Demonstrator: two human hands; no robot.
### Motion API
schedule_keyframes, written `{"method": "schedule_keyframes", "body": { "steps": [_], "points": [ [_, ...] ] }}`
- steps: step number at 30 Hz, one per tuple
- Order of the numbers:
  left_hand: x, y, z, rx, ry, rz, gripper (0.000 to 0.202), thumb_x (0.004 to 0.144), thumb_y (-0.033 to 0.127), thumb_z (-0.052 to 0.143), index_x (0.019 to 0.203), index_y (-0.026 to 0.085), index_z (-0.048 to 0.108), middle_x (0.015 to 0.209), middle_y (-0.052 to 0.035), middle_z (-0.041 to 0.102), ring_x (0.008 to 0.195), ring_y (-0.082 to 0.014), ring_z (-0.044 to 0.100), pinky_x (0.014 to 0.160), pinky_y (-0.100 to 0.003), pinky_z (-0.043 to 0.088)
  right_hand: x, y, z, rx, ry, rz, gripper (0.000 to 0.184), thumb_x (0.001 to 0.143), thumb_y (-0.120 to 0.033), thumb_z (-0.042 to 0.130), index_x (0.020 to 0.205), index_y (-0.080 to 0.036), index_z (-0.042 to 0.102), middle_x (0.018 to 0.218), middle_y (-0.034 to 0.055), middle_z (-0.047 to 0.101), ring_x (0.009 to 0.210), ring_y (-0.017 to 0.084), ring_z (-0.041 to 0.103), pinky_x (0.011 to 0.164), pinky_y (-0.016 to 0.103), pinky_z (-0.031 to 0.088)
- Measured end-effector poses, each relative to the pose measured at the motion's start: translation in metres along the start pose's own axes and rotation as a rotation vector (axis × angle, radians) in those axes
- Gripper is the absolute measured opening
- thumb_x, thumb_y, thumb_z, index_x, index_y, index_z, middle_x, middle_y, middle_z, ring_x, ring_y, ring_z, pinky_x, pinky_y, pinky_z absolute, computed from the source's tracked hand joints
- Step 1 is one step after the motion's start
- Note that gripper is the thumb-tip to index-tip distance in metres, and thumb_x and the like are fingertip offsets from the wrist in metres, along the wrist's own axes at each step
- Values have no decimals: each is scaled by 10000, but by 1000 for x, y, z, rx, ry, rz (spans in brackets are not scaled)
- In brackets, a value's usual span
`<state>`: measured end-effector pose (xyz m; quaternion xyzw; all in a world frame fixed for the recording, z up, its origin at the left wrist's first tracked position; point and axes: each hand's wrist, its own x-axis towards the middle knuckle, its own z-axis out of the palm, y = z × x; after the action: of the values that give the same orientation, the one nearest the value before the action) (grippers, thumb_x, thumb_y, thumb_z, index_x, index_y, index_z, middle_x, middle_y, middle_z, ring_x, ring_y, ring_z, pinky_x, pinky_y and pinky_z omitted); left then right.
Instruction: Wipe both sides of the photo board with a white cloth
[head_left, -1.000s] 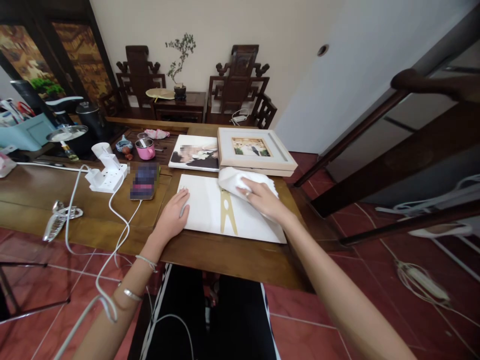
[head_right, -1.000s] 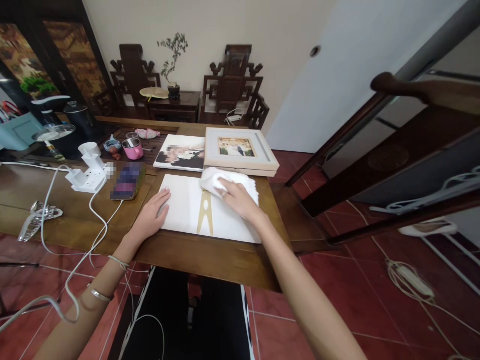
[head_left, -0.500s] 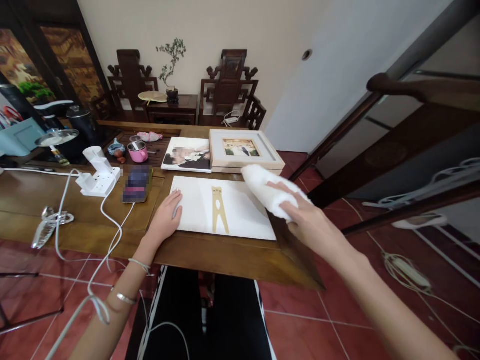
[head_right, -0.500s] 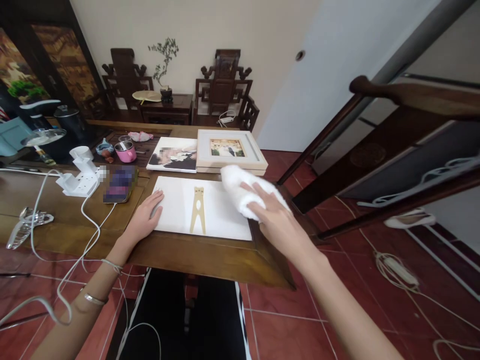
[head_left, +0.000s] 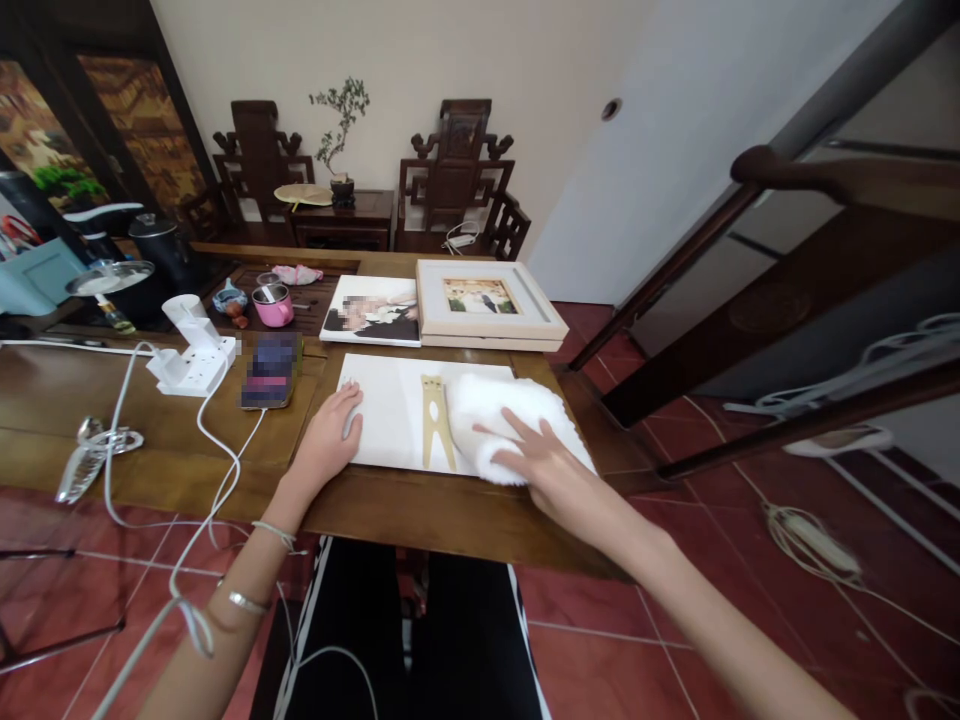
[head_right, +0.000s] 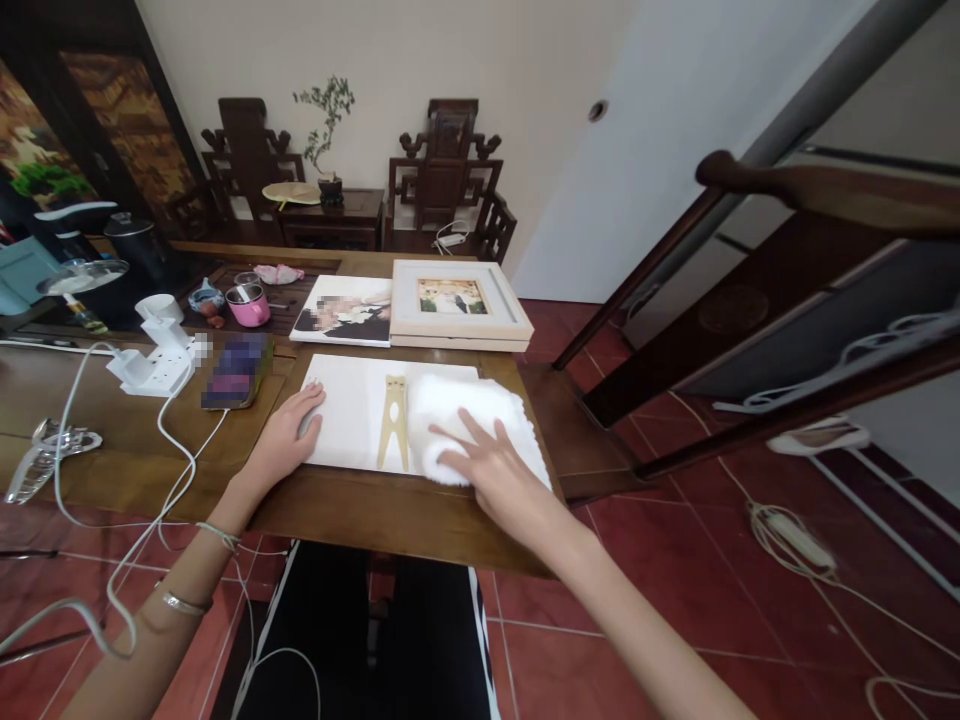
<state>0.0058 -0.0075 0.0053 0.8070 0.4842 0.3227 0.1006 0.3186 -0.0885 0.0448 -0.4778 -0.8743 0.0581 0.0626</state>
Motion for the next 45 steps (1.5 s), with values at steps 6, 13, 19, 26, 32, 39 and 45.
{"method": "schedule_keyframes", "body": {
  "steps": [6, 13, 19, 26, 32, 39, 45],
  "points": [
    [2, -2, 0, -43, 14, -3, 331, 815, 202, 516, 1120, 117, 610, 1287, -162, 589, 1263, -279, 502, 1095, -483, 377, -33, -19, -2, 20, -31, -73, 653, 474, 122, 315, 924, -232, 630, 1478, -11, 397, 1424, 299, 103, 1090, 669, 226],
    [-1, -4, 1, -41, 7, 19, 334, 857, 214, 480, 1150, 98, 592, 1312, -184, 564, 1287, -273, 476, 1100, -479, 367, 38, 33, -3, 35, 3, -1, 656, 570, 123, 336, 1074, -197, 608, 1408, 124, 485, 1413, 294, 172, 1095, 620, 245],
    [-1, -5, 1, -43, -4, 4, 346, 865, 225, 473, 1177, 122, 584, 1330, -166, 552, 1301, -272, 459, 1108, -491, 351, 83, 54, -3, 57, 2, 56, 668, 607, 104, 342, 1169, -173, 576, 1289, 157, 583, 1413, 302, 190, 1049, 668, 252],
    [-1, -4, 2, -27, -10, 8, 359, 872, 219, 458, 1191, 104, 576, 1340, -180, 540, 1310, -276, 447, 1108, -495, 349, 18, 13, -1, 66, 6, 2, 658, 572, 100, 334, 1089, -220, 587, 1400, 95, 496, 1417, 266, 176, 1117, 597, 223],
    [-2, -2, 2, -26, -15, 9, 365, 878, 222, 448, 1200, 97, 569, 1346, -183, 534, 1313, -276, 442, 1110, -498, 346, -43, -26, -18, 140, -104, -63, 674, 529, 82, 323, 1009, -282, 625, 1428, -26, 468, 1424, 250, 135, 1127, 597, 237],
    [-2, -3, 2, -38, -7, 9, 368, 868, 211, 455, 1204, 116, 570, 1345, -169, 539, 1312, -275, 446, 1111, -500, 346, 9, 22, -10, 104, -24, 27, 631, 569, 66, 348, 1060, -215, 627, 1457, 94, 425, 1397, 263, 232, 1115, 559, 271],
    [-2, -4, 1, -46, -8, 3, 362, 871, 226, 460, 1196, 113, 575, 1341, -171, 543, 1312, -272, 447, 1114, -487, 346, 81, 59, -2, 69, 37, 74, 637, 602, 90, 336, 1141, -145, 581, 1345, 171, 537, 1399, 286, 232, 1070, 621, 263]
  ]
}}
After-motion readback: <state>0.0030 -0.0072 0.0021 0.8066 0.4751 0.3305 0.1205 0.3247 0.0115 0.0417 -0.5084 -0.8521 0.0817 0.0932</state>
